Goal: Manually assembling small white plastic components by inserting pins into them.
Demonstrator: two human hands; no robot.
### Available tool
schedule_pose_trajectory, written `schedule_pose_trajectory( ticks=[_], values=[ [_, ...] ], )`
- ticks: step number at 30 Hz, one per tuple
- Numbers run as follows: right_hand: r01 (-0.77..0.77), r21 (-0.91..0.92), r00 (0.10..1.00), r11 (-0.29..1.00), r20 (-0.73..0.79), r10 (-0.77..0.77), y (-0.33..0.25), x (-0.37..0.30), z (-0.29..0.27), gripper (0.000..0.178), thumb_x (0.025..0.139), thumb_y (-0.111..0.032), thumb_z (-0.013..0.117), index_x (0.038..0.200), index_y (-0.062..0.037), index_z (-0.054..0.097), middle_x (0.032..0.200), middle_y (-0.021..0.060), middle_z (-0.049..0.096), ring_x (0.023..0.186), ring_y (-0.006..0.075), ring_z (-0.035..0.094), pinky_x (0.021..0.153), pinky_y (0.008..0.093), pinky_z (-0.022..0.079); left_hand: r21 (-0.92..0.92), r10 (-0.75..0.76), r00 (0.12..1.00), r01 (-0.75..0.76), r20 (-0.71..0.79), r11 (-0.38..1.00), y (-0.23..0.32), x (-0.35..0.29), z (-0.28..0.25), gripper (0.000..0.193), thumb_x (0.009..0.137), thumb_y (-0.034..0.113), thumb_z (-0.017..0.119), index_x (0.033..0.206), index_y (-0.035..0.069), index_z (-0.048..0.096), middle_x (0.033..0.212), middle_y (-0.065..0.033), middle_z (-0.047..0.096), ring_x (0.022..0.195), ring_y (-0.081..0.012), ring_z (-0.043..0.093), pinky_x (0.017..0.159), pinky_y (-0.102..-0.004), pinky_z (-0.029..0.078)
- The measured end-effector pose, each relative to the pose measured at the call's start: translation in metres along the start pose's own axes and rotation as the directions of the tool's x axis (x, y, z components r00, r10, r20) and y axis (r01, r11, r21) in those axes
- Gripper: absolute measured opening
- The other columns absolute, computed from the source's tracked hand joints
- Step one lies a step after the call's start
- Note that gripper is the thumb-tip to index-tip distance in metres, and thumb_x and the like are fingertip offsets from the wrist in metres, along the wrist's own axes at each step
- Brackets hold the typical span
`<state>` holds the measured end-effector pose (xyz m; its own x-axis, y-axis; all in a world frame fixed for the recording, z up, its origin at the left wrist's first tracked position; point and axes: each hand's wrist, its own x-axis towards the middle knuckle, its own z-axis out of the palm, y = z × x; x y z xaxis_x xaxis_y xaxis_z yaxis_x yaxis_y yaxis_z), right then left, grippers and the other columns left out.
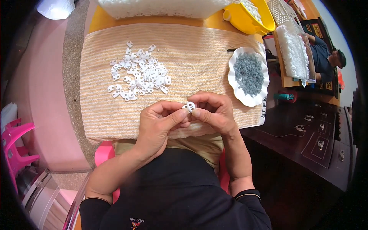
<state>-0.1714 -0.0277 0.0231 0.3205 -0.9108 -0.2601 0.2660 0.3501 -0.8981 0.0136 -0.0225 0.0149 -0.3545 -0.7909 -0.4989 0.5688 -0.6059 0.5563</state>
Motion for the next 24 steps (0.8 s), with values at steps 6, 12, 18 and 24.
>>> schedule_pose_trajectory(
  ticks=[6,12,18,24],
  values=[
    [-0.015,0.005,1.0,1.0,-0.019,0.015,-0.0022,0.0,0.002,0.028,0.087,0.003,0.062,0.114,0.0071,0.059,0.097,0.0113,0.062,0.083,0.0159,0.064,0.072,0.026,0.052,-0.008,0.003,1.0,-0.003,-0.009,1.0,-0.0002,0.0003,0.0002,0.015,0.086,0.004,0.068,0.098,-0.004,0.064,0.086,-0.0105,0.068,0.072,-0.013,0.065,0.069,-0.0241,0.055],
    [0.01,0.012,1.0,1.0,0.003,-0.01,0.0014,0.0007,-0.0001,0.028,0.087,0.002,0.063,0.115,0.0071,0.059,0.098,0.0112,0.062,0.084,0.0152,0.063,0.072,0.0255,0.052,-0.026,0.014,1.0,-0.014,0.002,1.0,-0.0027,0.0007,-0.0007,0.014,0.086,0.003,0.068,0.098,-0.003,0.064,0.086,-0.0109,0.068,0.073,-0.0138,0.066,0.069,-0.0242,0.055],
    [0.022,0.049,1.0,0.999,0.021,-0.023,0.0015,0.0003,-0.0004,0.027,0.086,0.002,0.063,0.113,0.0069,0.06,0.098,0.0108,0.062,0.085,0.0148,0.062,0.073,0.0256,0.051,-0.053,0.016,0.999,-0.014,0.039,0.998,-0.0052,0.0012,-0.0028,0.015,0.085,0.003,0.069,0.098,-0.002,0.064,0.086,-0.0106,0.068,0.073,-0.0142,0.066,0.07,-0.0245,0.056],
    [0.016,0.034,1.0,0.999,0.019,-0.016,0.0002,0.0,0.0025,0.028,0.086,-0.003,0.067,0.111,0.0063,0.062,0.097,0.0102,0.062,0.089,0.0145,0.06,0.077,0.0261,0.048,-0.041,-0.014,0.993,0.019,0.121,0.999,-0.0017,0.0024,-0.0044,0.014,0.087,0.003,0.065,0.099,0.002,0.059,0.091,-0.0107,0.067,0.08,-0.0158,0.067,0.075,-0.0279,0.058]
  ],
)
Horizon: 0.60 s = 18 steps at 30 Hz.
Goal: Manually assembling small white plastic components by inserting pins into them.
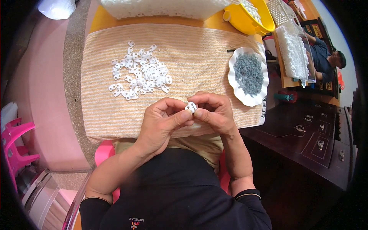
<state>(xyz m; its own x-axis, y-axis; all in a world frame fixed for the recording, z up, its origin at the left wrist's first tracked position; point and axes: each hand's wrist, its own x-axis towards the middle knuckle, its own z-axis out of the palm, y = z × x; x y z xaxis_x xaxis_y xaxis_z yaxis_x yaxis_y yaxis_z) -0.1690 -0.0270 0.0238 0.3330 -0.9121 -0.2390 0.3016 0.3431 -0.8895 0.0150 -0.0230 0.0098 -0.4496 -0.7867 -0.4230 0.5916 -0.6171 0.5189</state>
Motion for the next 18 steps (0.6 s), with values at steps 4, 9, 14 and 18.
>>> schedule_pose_trajectory(
  ticks=[4,9,14,18],
  values=[
    [0.061,-0.069,0.998,0.996,0.005,-0.061,0.003,0.0,-0.0028,0.029,0.085,-0.007,0.069,0.11,0.0053,0.063,0.093,0.0077,0.06,0.084,0.0128,0.056,0.074,0.0245,0.046,-0.035,-0.017,0.999,0.019,0.047,0.999,-0.0012,0.0022,-0.0019,0.015,0.087,0.004,0.066,0.099,0.002,0.058,0.094,-0.01,0.066,0.082,-0.016,0.066,0.078,-0.0285,0.058],
    [0.107,-0.087,0.994,0.99,0.015,-0.106,0.0028,0.001,-0.001,0.028,0.084,-0.008,0.07,0.108,0.0046,0.064,0.089,0.0055,0.057,0.082,0.0118,0.053,0.072,0.0236,0.044,-0.036,-0.007,0.998,0.009,0.065,0.999,-0.0012,0.0014,-0.0026,0.014,0.087,0.005,0.066,0.098,0.003,0.058,0.093,-0.0096,0.066,0.083,-0.0161,0.066,0.077,-0.0284,0.058],
    [0.114,-0.07,0.993,0.991,0.027,-0.113,0.0021,-0.0004,0.0014,0.028,0.082,-0.01,0.073,0.106,0.0044,0.066,0.089,0.0065,0.059,0.08,0.0116,0.055,0.071,0.0227,0.045,-0.042,0.002,0.995,0.002,0.098,0.999,-0.0011,-0.0008,-0.0014,0.012,0.087,0.005,0.067,0.095,0.003,0.058,0.094,-0.0098,0.066,0.084,-0.0162,0.066,0.077,-0.0294,0.058],
    [0.137,-0.149,0.99,0.979,0.053,-0.13,-0.0007,-0.0021,0.0007,0.026,0.082,-0.008,0.073,0.104,0.0043,0.066,0.087,0.0073,0.061,0.077,0.011,0.057,0.068,0.0226,0.046,-0.028,-0.002,0.994,0.005,0.114,1.0,-0.0008,-0.0032,0.0008,0.011,0.087,0.006,0.067,0.093,0.003,0.058,0.094,-0.0107,0.066,0.084,-0.0163,0.066,0.077,-0.03,0.057]
  ],
)
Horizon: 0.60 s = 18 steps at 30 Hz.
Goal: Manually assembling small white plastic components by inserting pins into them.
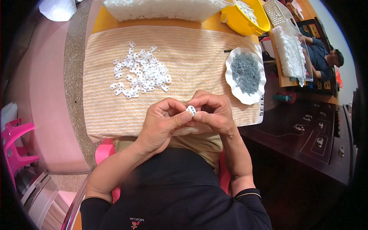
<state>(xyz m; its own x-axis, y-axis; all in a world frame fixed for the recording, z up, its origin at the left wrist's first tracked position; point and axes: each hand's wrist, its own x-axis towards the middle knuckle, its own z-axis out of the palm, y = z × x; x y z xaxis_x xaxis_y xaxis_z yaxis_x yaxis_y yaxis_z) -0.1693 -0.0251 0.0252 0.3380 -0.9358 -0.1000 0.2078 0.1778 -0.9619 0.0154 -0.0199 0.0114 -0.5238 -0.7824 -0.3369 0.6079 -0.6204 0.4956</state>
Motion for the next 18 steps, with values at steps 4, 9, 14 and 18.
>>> schedule_pose_trajectory(
  ticks=[4,9,14,18],
  values=[
    [0.02,0.037,1.0,0.999,0.004,-0.02,-0.0038,-0.0015,0.0041,0.024,0.082,-0.006,0.072,0.102,0.0049,0.067,0.087,0.0082,0.062,0.074,0.0103,0.057,0.067,0.0224,0.046,0.011,0.017,1.0,-0.017,0.01,1.0,-0.0026,-0.0004,0.0002,0.011,0.087,0.006,0.067,0.092,0.003,0.058,0.094,-0.0117,0.066,0.083,-0.0168,0.065,0.076,-0.0299,0.057],
    [0.044,0.002,0.999,0.999,0.022,-0.044,-0.0069,-0.0033,0.0076,0.023,0.082,-0.005,0.071,0.103,0.0053,0.066,0.087,0.0073,0.061,0.075,0.01,0.057,0.067,0.0222,0.047,0.06,0.061,0.996,-0.064,0.06,0.996,-0.0047,-0.0011,-0.0032,0.01,0.087,0.007,0.067,0.09,0.003,0.058,0.094,-0.0111,0.066,0.082,-0.0162,0.064,0.076,-0.0306,0.057],
    [-0.117,0.036,0.993,0.992,0.023,0.116,-0.0095,-0.0035,0.0031,0.021,0.084,-0.006,0.07,0.101,0.0043,0.063,0.087,0.0032,0.056,0.077,0.009,0.055,0.069,0.0224,0.047,0.071,0.032,0.999,-0.034,0.026,0.997,-0.0001,0.0025,-0.0015,0.008,0.087,0.004,0.067,0.089,0.002,0.06,0.088,-0.0071,0.066,0.079,-0.0131,0.065,0.075,-0.0271,0.057],
    [-0.031,-0.022,0.999,0.999,0.04,0.032,-0.0068,-0.0032,0.0022,0.017,0.087,-0.011,0.069,0.1,-0.0012,0.063,0.084,-0.0031,0.057,0.074,0.0043,0.054,0.068,0.0194,0.045,0.038,0.001,1.0,-0.002,0.024,0.999,0.0018,0.0018,-0.0002,0.008,0.088,0.006,0.067,0.091,0.002,0.06,0.09,-0.0071,0.066,0.08,-0.0128,0.065,0.076,-0.0273,0.057]
  ],
)
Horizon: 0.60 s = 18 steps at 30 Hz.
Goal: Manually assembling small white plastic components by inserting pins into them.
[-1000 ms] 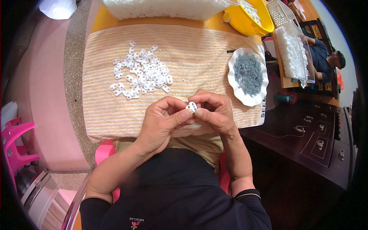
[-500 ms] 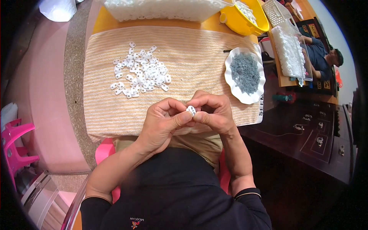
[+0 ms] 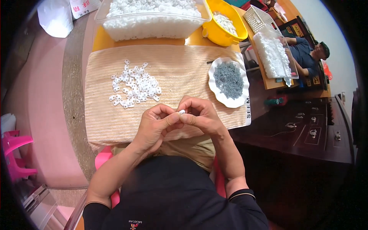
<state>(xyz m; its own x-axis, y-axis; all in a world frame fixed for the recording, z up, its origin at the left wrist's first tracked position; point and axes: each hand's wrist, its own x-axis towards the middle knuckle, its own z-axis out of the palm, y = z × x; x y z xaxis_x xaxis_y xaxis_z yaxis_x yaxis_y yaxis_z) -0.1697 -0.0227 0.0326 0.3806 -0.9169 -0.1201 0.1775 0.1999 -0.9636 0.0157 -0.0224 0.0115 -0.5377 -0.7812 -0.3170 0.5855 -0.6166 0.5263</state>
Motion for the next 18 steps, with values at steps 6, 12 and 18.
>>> schedule_pose_trajectory(
  ticks=[6,12,18],
  values=[
    [-0.026,-0.254,0.973,0.967,-0.23,-0.034,-0.014,0.0,-0.018,0.014,0.088,-0.005,0.066,0.098,0.0029,0.062,0.088,0.006,0.064,0.078,0.0109,0.062,0.071,0.0242,0.051,0.016,0.017,0.999,-0.017,-0.033,1.0,0.001,0.002,0.001,0.009,0.088,0.008,0.066,0.092,0.003,0.06,0.096,-0.0094,0.066,0.081,-0.0138,0.065,0.077,-0.028,0.057],
    [-0.022,-0.658,0.807,0.753,-0.456,-0.375,-0.09,0.042,-0.082,0.026,0.088,-0.014,0.067,0.107,0.0037,0.064,0.078,0.0071,0.066,0.064,0.0098,0.061,0.058,0.0223,0.051,0.068,0.016,0.998,-0.012,-0.053,0.998,-0.001,-0.001,0.001,0.008,0.088,0.008,0.066,0.092,0.004,0.061,0.101,-0.0103,0.065,0.082,-0.013,0.064,0.077,-0.0278,0.056],
    [-0.187,-0.939,0.542,0.289,-0.344,-0.767,-0.118,0.083,-0.136,0.025,0.087,-0.012,0.066,0.104,0.0061,0.065,0.088,0.007,0.067,0.07,0.0108,0.063,0.064,0.0232,0.05,0.077,0.01,0.998,-0.006,-0.056,0.997,-0.007,0.002,0.002,0.008,0.088,0.009,0.067,0.092,0.003,0.062,0.097,-0.0086,0.066,0.081,-0.0115,0.064,0.076,-0.0269,0.056]
  ],
)
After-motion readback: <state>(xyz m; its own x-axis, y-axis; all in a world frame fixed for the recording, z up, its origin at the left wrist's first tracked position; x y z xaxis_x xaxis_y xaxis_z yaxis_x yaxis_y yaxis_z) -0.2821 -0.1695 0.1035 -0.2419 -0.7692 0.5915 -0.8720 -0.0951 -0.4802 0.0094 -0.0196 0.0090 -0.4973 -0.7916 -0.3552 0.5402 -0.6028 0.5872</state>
